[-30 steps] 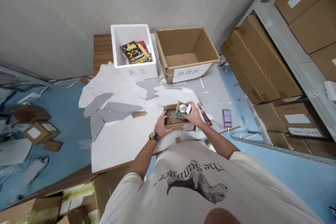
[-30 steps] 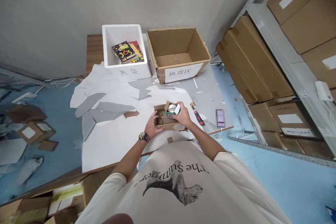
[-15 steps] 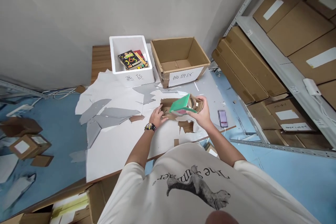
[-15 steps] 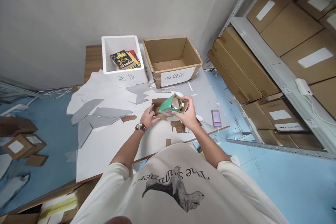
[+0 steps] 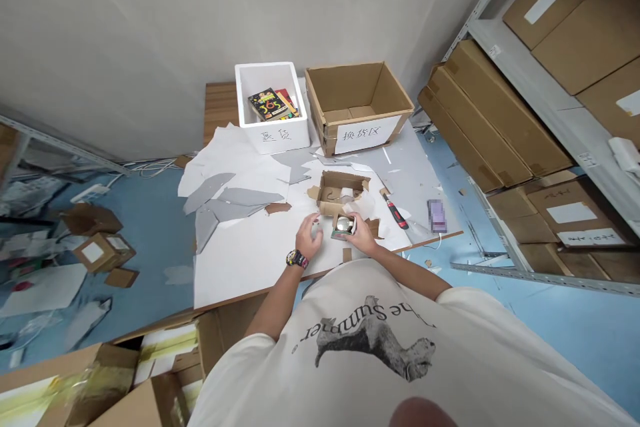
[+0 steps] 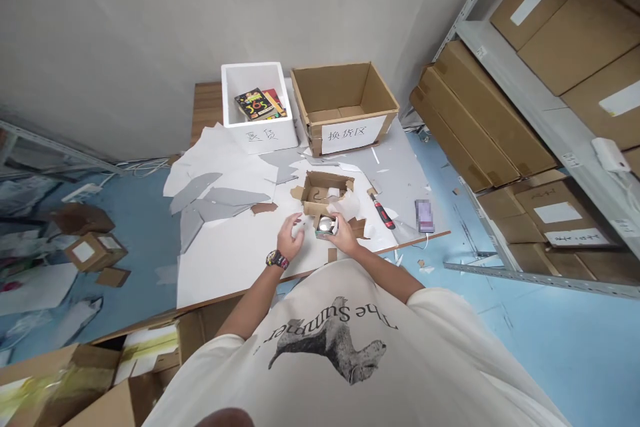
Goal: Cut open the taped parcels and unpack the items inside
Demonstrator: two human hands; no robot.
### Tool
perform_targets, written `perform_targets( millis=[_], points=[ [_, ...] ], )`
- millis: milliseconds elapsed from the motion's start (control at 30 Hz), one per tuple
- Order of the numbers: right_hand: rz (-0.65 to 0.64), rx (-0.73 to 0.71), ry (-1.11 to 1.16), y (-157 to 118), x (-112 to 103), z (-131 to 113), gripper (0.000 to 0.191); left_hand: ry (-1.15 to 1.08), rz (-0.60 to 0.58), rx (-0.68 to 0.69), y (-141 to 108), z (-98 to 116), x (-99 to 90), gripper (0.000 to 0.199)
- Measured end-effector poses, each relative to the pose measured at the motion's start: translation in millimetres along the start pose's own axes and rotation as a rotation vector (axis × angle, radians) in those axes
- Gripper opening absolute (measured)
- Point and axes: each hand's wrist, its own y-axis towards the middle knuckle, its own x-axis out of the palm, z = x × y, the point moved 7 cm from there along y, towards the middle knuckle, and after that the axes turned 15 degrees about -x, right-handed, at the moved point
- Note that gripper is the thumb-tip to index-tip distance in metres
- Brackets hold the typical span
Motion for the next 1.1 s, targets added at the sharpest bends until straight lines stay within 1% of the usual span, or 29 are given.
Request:
perform_targets(
  millis=[67, 100, 133, 167, 200, 233, 300, 333, 433, 467, 500, 600, 667, 800, 867, 933, 1000, 1100],
  points=[
    [-0.01, -0.025, -0.012, -7.3, 0.9, 5.3, 0.068, -0.02, -0.169, 0.018, -20.9, -1.4, 22.5, 0.084],
    [-0.027, -0.035, -0.02, -10.1, 1.2, 6.6, 0.069, -0.023, -0.237, 0.024, -26.7, -1.3, 34.0, 0.095],
    [-0.054, -0.046, -0.03, -12.0, 1.6, 6.6, 0.071, -0.03, -0.282, 0.023, -28.9, -1.1, 44.0, 0.104],
    [-0.089, -0.06, -0.039, -13.2, 2.0, 5.0, 0.073, -0.046, -0.306, 0.013, -28.0, -0.8, 52.2, 0.107],
    [-0.13, -0.082, -0.049, -13.8, 2.1, 1.4, 0.076, -0.067, -0.315, -0.002, -24.8, -0.6, 58.5, 0.105],
    [-0.17, -0.112, -0.062, -13.7, 1.5, -4.1, 0.079, -0.086, -0.316, -0.018, -20.7, -0.6, 63.2, 0.099],
    [-0.234, -0.199, -0.104, -11.9, -2.0, -20.8, 0.077, -0.096, -0.318, -0.059, -13.0, -2.6, 69.6, 0.083],
    [-0.252, -0.25, -0.137, -10.0, -4.7, -30.9, 0.07, -0.082, -0.322, -0.084, -10.7, -5.0, 71.7, 0.077],
    [-0.296, -0.387, -0.291, -0.3, -9.1, -61.7, 0.034, -0.011, -0.34, -0.154, -10.4, -15.0, 73.9, 0.066],
    [-0.332, -0.418, -0.359, 3.8, -7.3, -70.1, 0.025, 0.007, -0.342, -0.167, -11.6, -17.7, 73.6, 0.065],
    [-0.386, -0.44, -0.427, 7.7, -3.7, -76.9, 0.02, 0.021, -0.344, -0.174, -12.8, -19.4, 73.1, 0.066],
    [-0.592, -0.466, -0.6, 14.8, 8.8, -88.2, 0.021, 0.052, -0.342, -0.197, -15.4, -20.8, 72.1, 0.068],
    [-0.675, -0.451, -0.683, 15.6, 9.5, -90.4, 0.022, 0.064, -0.335, -0.218, -16.1, -19.9, 72.2, 0.071],
    [-0.745, -0.364, -0.802, 14.1, -2.6, -86.4, 0.025, 0.049, -0.311, -0.222, -17.6, -16.6, 73.3, 0.076],
    [-0.797, -0.361, -0.819, 15.0, -3.2, -86.6, 0.03, 0.047, -0.301, -0.218, -18.9, -16.5, 74.0, 0.073],
    [-0.853, -0.397, -0.831, 18.9, 2.2, -90.6, 0.034, 0.054, -0.299, -0.22, -20.1, -17.6, 75.0, 0.067],
    [-0.905, -0.434, -0.86, 25.1, 10.7, -96.3, 0.033, 0.067, -0.306, -0.225, -20.7, -18.6, 76.4, 0.063],
    [-0.958, -0.47, -0.91, 35.3, 22.5, -104.9, 0.029, 0.077, -0.303, -0.226, -19.4, -18.6, 77.4, 0.067]
  ],
)
